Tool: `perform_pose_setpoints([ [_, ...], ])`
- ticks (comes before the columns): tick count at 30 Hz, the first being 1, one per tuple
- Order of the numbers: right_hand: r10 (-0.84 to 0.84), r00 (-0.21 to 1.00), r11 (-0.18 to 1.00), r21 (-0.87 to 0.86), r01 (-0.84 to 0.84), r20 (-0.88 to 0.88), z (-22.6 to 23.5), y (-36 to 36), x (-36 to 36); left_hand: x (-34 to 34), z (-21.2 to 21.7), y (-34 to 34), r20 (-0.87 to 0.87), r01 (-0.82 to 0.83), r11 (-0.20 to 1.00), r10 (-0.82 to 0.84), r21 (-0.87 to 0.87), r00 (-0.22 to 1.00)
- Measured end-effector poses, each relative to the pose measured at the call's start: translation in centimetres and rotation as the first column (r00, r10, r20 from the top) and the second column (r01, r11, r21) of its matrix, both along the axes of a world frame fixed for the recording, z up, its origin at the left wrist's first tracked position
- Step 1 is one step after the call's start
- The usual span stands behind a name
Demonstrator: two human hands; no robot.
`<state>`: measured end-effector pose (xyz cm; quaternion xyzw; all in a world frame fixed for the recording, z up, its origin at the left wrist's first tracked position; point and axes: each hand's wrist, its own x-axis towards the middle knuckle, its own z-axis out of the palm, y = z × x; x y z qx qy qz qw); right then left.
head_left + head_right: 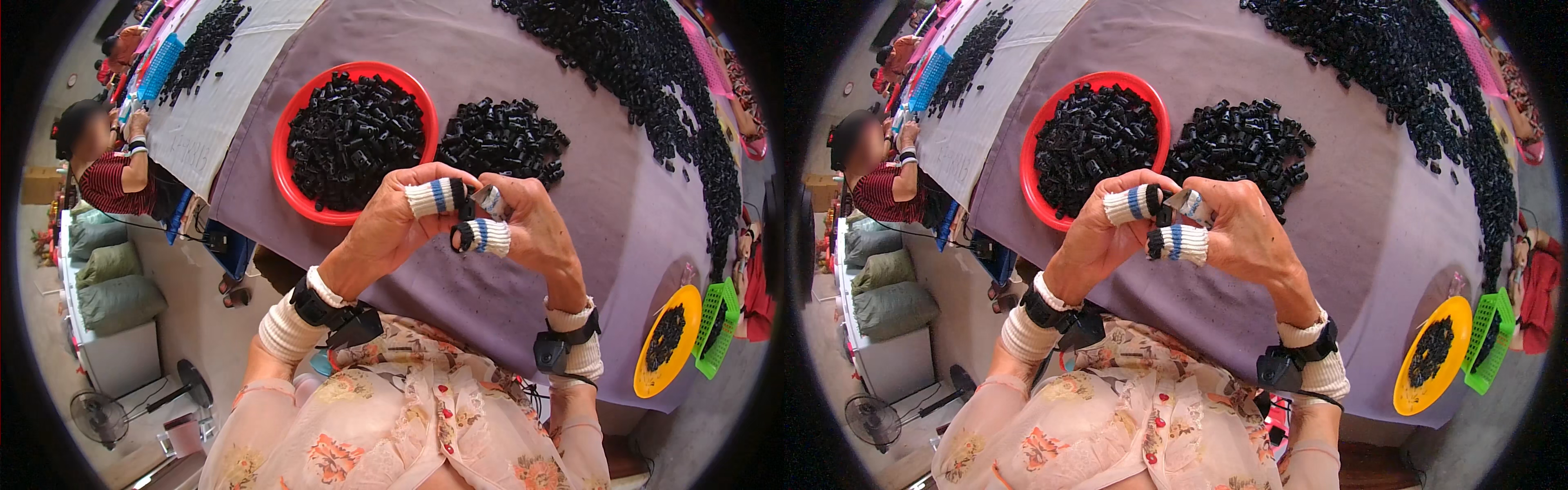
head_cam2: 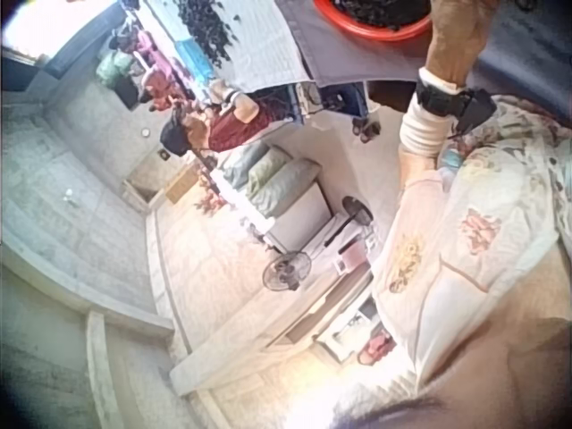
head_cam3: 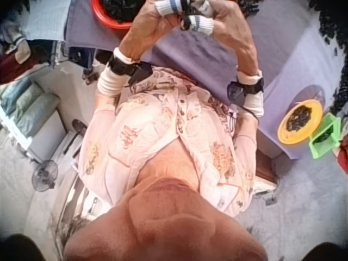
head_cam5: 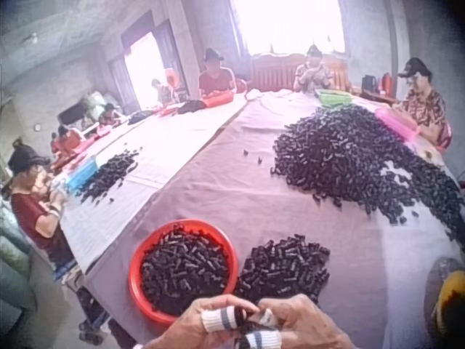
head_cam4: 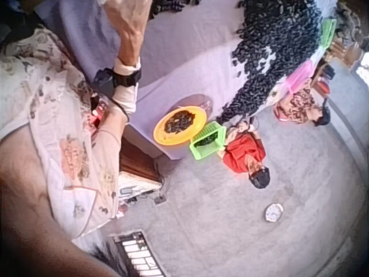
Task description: Assembling small black plastic components by hand in a factory setting.
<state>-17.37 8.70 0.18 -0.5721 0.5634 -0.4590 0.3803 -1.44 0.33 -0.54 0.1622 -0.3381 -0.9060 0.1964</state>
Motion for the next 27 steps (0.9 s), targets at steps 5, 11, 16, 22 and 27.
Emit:
perform_pose_setpoints([
  [5,0.0,1.0,1.0,0.003,0.0,-0.02,-0.2,0.0,0.0,0.0,-0.1,0.0,0.0,-0.004,1.0,0.004,0.005,1.0],
  [11,0.031,0.998,0.998,0.05,-0.034,0.053,-0.2,0.1,0.2,0.1,0.0,0.1,0.011,-0.002,1.0,0.002,-0.005,1.0],
  [16,0.056,0.998,0.992,0.112,-0.06,0.04,0.6,0.3,0.2,0.0,0.1,0.0,0.026,0.004,0.999,-0.003,-0.033,1.0],
  [22,0.007,1.0,1.0,0.011,-0.007,0.013,0.6,0.2,-0.2,-0.1,0.3,0.0,0.002,0.043,0.999,-0.043,0.005,0.999],
  [27,0.014,0.998,0.999,0.053,-0.01,-0.069,1.1,0.0,-0.3,-0.2,0.4,0.2,0.001,-0.01,1.0,0.01,0.006,1.0],
])
